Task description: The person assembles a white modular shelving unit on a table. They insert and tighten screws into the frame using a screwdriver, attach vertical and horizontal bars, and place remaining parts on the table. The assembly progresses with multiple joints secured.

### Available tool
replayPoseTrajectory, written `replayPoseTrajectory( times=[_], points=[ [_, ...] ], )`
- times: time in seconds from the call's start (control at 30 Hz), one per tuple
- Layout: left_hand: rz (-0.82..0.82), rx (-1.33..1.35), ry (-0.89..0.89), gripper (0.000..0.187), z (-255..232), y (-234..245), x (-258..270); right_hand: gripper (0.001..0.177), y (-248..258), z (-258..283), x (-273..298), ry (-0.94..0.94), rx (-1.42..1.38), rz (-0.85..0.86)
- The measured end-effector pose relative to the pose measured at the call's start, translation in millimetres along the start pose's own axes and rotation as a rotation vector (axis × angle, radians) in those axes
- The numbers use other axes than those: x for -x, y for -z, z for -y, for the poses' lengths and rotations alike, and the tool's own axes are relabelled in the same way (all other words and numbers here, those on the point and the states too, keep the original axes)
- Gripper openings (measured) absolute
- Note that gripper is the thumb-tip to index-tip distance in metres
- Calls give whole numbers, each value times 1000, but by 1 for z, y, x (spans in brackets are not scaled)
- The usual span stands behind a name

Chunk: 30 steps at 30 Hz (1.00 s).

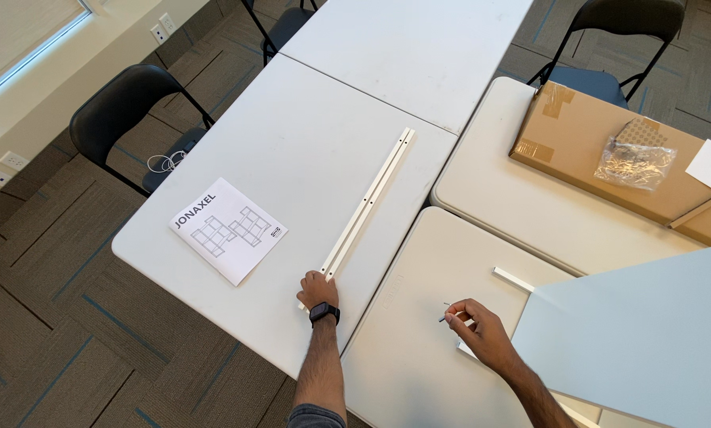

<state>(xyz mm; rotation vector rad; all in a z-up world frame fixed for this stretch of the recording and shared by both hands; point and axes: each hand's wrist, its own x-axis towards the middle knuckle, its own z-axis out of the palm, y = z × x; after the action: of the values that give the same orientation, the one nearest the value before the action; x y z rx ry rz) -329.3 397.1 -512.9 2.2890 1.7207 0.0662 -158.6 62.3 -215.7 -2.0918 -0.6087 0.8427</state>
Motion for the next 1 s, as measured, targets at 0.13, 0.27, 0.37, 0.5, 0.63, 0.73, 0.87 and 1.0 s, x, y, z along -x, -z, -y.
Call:
replayPoseTrajectory(
  times=[0.13, 0.27, 0.37, 0.5, 0.63, 0.73, 0.87, 1.0],
  points=[
    [10, 31, 10, 32, 0, 3, 1, 17, 3, 10, 5, -42, -15, 1],
    [9, 88, 39, 24, -3, 20, 7, 17, 5, 14, 9, -52, -42, -6],
    [-64, 207, -13, 26, -15, 47, 21, 19, 7, 15, 13, -59, -96, -21],
    [-112, 687, -293, 21, -43, 86, 51, 24, 10, 23, 24, -66, -188, -55],
    [16, 969, -352, 13, -84, 144, 117, 25, 13, 45, 46, -104, -270, -81],
    [341, 1165, -399, 17, -113, 218, 175, 24, 13, 52, 61, -148, -354, -116],
    [425, 1221, -648, 31, -135, 262, 229, 21, 8, 40, 76, -34, -566, -135],
    [370, 1318, -740, 12, -151, 271, 264, 21, 5, 31, 94, -42, -710, -124]
  ],
)
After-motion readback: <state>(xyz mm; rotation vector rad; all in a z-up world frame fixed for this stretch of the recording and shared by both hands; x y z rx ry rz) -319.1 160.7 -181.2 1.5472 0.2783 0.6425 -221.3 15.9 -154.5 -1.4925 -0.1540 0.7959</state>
